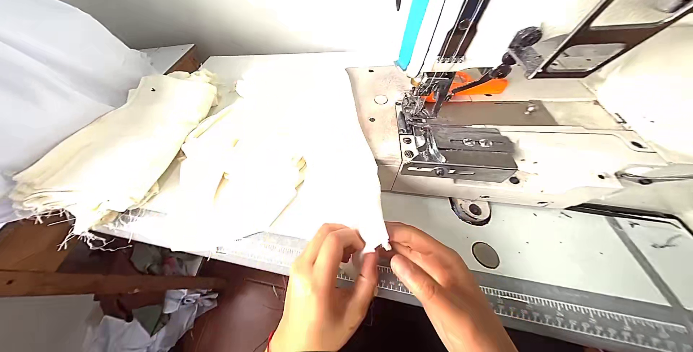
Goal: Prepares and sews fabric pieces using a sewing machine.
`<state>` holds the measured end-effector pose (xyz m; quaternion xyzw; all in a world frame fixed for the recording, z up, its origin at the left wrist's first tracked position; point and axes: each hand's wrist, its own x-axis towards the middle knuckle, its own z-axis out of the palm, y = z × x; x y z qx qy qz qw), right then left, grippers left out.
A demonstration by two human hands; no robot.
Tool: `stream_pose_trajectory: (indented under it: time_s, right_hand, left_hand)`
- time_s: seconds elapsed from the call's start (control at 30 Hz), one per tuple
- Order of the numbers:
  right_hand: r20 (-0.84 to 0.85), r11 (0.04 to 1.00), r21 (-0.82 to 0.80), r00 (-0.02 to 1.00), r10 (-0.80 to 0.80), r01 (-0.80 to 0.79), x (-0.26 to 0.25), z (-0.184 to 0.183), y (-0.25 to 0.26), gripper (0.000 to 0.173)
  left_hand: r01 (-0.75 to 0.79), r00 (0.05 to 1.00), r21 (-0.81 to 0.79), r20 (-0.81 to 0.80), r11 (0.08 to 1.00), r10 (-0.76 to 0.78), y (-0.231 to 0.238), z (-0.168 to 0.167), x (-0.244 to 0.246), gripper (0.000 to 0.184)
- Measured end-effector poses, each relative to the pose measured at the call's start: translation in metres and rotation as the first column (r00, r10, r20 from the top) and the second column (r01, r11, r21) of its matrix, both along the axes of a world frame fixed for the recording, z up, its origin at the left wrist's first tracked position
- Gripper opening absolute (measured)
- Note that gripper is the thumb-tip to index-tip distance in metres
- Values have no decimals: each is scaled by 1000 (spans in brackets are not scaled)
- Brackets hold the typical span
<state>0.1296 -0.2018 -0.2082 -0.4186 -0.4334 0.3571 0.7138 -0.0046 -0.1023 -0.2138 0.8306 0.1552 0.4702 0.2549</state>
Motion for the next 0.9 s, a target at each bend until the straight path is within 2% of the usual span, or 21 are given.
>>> stream_pose_trajectory:
  time_s: [0.07, 0.2, 0.3, 0.37, 0.43, 0.47, 0.53, 0.63, 0.7, 0.77, 0.83, 0.9]
  right_hand:
    - [86, 998, 30, 995, -59, 57, -3, -4, 1, 24]
    - [205, 979, 50, 957, -205, 199, -9, -13, 8, 40]
    - [300, 924, 61, 876, -377, 377, -11, -17, 12, 17]
    - [374, 905, 61, 831, -412, 421, -10, -17, 16, 20]
    - [483, 896, 60, 773, -412, 440, -9, -17, 23, 38]
    - [515, 880, 72, 738, -436, 470, -8, -17, 26, 40]
    - [511, 828, 148, 675, -532, 540, 0, -13, 27, 26]
    - [480, 764, 252, 609, -632, 595, 9, -3, 15, 14]
    - [503, 767, 261, 595, -627, 587, 3, -4, 8, 12]
    - [542, 784, 254, 588, -600, 566, -6, -11, 6, 11]
    - [590, 787, 238, 559, -583, 569, -9, -20, 6, 11]
    - [579, 775, 222, 560, -593, 591, -5, -26, 5, 13]
  left_hand:
    - [27, 994, -119, 104, 993, -15, 0, -3, -1, 12]
    - [130, 983, -200, 155, 971, -100, 5, -1, -1, 9]
    - [144, 984, -186, 128, 972, -121, 8, 4, -1, 13]
    - [120, 990, -151, 98, 981, -106, 5, 7, -1, 17]
    - [88, 995, -91, 58, 992, -83, -2, 8, 1, 17]
    - [65, 997, -50, 32, 997, -63, -6, 7, 1, 18]
    - [7, 999, 53, -42, 999, -5, -7, 8, -4, 24]
    - [-118, 987, 141, -91, 983, 132, 2, 8, -22, 19]
    - [-190, 982, 95, 23, 977, 188, 9, 6, -29, 14]
    - [-149, 962, -43, 225, 988, 155, 12, 5, -27, 11]
    - [91, 885, -296, 461, 951, 59, 4, 10, -17, 17]
    - [376, 768, -507, 638, 776, 45, -7, 16, -11, 17]
